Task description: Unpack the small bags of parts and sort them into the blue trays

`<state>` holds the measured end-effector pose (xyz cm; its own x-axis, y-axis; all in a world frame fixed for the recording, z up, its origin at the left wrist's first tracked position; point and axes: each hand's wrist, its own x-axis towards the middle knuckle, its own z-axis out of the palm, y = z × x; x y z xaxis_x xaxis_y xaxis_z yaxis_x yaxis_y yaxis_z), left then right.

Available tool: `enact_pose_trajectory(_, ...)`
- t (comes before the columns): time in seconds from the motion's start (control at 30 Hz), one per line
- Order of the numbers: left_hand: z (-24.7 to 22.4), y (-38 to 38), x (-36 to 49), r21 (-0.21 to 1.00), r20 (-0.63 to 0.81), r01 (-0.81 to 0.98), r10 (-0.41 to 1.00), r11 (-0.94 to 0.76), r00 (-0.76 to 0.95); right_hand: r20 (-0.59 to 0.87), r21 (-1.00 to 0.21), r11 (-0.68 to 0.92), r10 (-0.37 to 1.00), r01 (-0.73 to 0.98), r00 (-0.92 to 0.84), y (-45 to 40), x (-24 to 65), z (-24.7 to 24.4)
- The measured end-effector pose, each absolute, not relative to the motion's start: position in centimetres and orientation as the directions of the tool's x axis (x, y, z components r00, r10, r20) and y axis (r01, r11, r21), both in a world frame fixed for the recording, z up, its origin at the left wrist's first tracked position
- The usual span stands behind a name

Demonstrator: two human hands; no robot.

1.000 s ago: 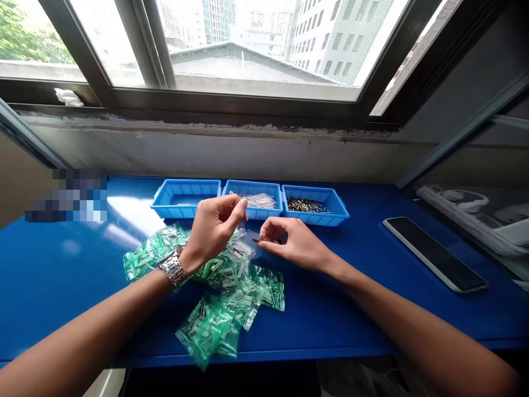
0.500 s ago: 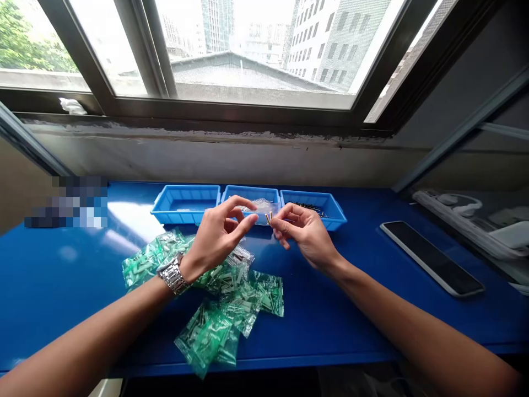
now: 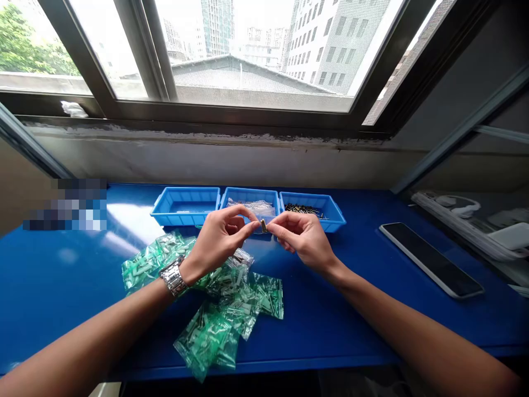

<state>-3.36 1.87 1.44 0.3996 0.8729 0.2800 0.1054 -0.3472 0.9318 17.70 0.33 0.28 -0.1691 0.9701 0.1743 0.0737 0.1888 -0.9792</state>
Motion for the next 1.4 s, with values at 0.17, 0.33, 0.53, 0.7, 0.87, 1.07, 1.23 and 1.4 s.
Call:
enact_pose_trajectory(0.17, 1.3, 2.1, -3.5, 0.948, 0.244, 0.093, 0.88, -0.306, 0.409, 0.189, -0.973, 0.204, 0.972, 0.108, -0.14, 0.2, 17.5, 0.5)
enact_pose_trajectory(0.33, 1.2, 2.0, -3.5, 0.95, 0.244, 0.082, 0.881, -0.301, 0.406, 0.233, -0.96, 0.246, 0.966, 0.131, -0.108, 0.1, 17.5, 0.4)
enact_pose_trajectory(0.53, 0.8, 2.1, -3.5, 0.85, 0.444, 0.122, 0.822, -0.512, 0.358, 0.334, -0.922, 0.348, 0.937, 0.171, -0.105, -0.3, 17.6, 0.1)
enact_pose_trajectory(0.7, 0.7, 2.1, -3.7, 0.706, 0.598, 0.219, 0.732, -0.674, 0.326, 0.433, -0.853, 0.44, 0.897, 0.279, -0.09, -0.7, 17.6, 0.2)
enact_pose_trajectory(0.87, 0.6, 2.2, -3.8, 0.636, 0.655, 0.261, 0.687, -0.726, 0.315, 0.499, -0.811, 0.498, 0.863, 0.307, -0.081, -0.7, 17.6, 0.2)
enact_pose_trajectory(1.07, 0.5, 2.3, -3.8, 0.682, 0.621, 0.235, 0.718, -0.692, 0.313, 0.509, -0.796, 0.504, 0.857, 0.334, -0.079, -0.5, 17.8, 0.3)
enact_pose_trajectory(1.23, 1.0, 2.0, -3.6, 0.82, 0.491, 0.145, 0.81, -0.554, 0.321, 0.454, -0.846, 0.46, 0.886, 0.27, -0.089, -0.4, 17.7, 0.4)
enact_pose_trajectory(1.4, 1.6, 1.9, -3.4, 0.961, 0.237, 0.05, 0.907, -0.271, 0.349, 0.254, -0.951, 0.268, 0.961, 0.152, -0.107, -0.3, 17.5, 0.5)
